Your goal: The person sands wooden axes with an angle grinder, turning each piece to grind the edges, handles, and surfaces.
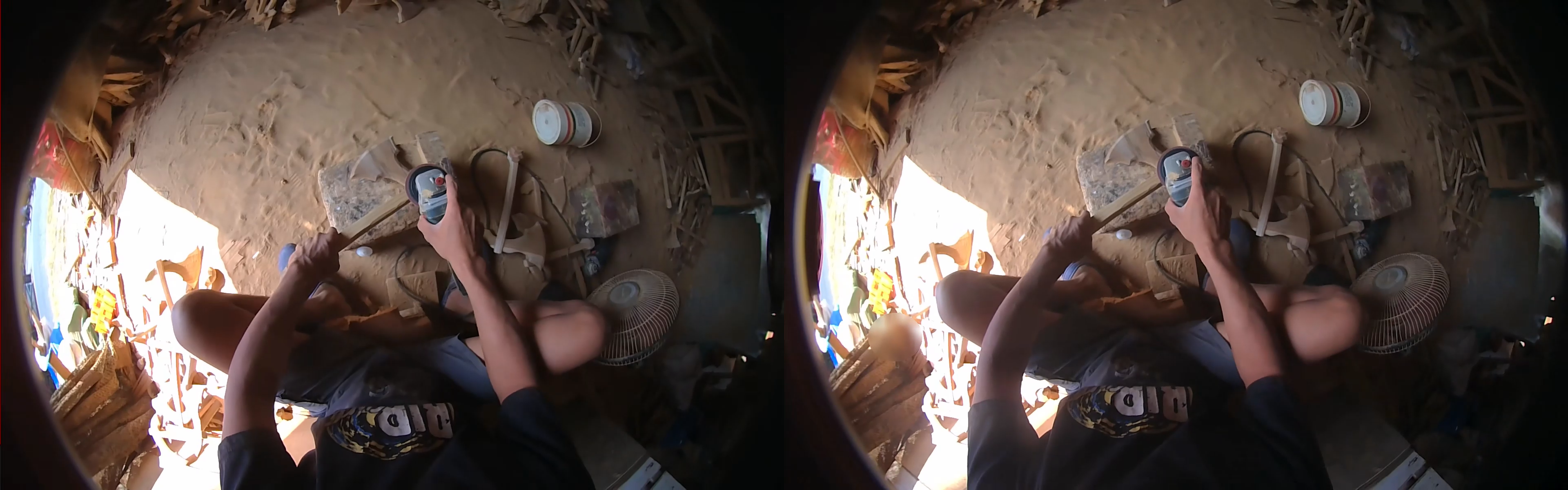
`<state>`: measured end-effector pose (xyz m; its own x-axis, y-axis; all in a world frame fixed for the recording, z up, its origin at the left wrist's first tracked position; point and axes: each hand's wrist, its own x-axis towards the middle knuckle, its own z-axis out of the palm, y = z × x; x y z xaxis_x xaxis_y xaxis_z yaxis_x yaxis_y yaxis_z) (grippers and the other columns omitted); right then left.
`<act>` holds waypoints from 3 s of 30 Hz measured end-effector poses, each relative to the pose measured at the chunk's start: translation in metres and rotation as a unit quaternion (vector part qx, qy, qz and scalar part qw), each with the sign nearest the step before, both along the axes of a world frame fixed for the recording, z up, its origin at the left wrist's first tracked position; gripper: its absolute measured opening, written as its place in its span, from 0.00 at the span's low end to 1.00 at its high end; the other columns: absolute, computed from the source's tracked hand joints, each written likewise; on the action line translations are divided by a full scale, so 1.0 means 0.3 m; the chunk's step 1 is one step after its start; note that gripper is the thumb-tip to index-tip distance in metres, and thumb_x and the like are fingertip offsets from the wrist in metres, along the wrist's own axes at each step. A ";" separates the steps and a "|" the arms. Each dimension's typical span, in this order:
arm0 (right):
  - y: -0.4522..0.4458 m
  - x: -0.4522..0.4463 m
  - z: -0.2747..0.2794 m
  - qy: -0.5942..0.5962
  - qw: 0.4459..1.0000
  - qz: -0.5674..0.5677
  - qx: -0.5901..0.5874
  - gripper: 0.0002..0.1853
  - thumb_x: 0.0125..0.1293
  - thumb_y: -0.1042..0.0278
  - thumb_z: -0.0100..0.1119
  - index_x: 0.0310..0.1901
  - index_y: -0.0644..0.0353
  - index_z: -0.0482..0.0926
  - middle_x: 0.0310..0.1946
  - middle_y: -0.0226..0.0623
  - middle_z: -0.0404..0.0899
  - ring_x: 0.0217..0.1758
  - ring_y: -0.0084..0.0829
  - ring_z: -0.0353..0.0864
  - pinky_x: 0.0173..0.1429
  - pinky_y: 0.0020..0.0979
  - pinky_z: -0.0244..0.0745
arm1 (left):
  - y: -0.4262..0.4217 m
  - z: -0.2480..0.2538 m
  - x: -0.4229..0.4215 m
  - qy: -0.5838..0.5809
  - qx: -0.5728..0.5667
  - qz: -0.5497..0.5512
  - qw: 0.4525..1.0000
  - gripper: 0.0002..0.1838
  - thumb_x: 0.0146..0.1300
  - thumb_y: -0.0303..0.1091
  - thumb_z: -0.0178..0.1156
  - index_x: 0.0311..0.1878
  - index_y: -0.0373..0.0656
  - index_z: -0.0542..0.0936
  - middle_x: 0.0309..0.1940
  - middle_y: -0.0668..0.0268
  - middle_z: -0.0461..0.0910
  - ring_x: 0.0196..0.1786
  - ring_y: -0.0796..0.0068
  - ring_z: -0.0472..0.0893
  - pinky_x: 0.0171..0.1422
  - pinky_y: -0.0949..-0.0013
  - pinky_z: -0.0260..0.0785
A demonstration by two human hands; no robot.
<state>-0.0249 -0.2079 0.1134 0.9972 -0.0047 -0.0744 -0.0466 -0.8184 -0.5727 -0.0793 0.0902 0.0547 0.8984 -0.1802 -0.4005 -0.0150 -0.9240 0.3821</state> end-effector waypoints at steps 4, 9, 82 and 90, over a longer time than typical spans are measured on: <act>-0.019 0.023 -0.046 -0.018 1.000 0.011 -0.006 0.49 0.53 0.63 0.73 0.76 0.58 0.59 0.52 0.62 0.82 0.49 0.63 0.83 0.52 0.55 0.79 | 0.021 -0.057 0.001 -0.017 -0.022 -0.002 1.000 0.13 0.68 0.33 0.52 0.54 0.53 0.78 0.42 0.51 0.86 0.48 0.44 0.85 0.55 0.43 0.75; -0.021 0.048 -0.042 -0.005 1.000 -0.002 -0.020 0.49 0.53 0.62 0.73 0.76 0.59 0.59 0.53 0.63 0.81 0.49 0.63 0.83 0.52 0.55 0.79 | 0.018 -0.020 0.009 0.012 0.006 0.008 1.000 0.13 0.69 0.36 0.51 0.55 0.54 0.78 0.43 0.50 0.86 0.49 0.43 0.85 0.55 0.43 0.75; 0.113 -0.157 0.123 0.091 0.995 0.043 -0.007 0.49 0.54 0.61 0.71 0.77 0.52 0.58 0.39 0.64 0.84 0.44 0.65 0.84 0.49 0.57 0.79 | -0.032 0.077 0.015 -0.035 0.036 -0.013 0.999 0.11 0.71 0.33 0.48 0.48 0.48 0.80 0.34 0.48 0.85 0.38 0.42 0.86 0.40 0.42 0.77; 0.021 -0.213 -0.015 0.016 0.971 0.019 0.237 0.51 0.55 0.65 0.73 0.77 0.64 0.54 0.62 0.62 0.75 0.66 0.52 0.78 0.69 0.43 0.72 | 0.003 -0.024 0.018 -0.045 0.031 -0.023 0.998 0.09 0.73 0.37 0.49 0.48 0.48 0.78 0.31 0.46 0.84 0.36 0.41 0.85 0.38 0.40 0.75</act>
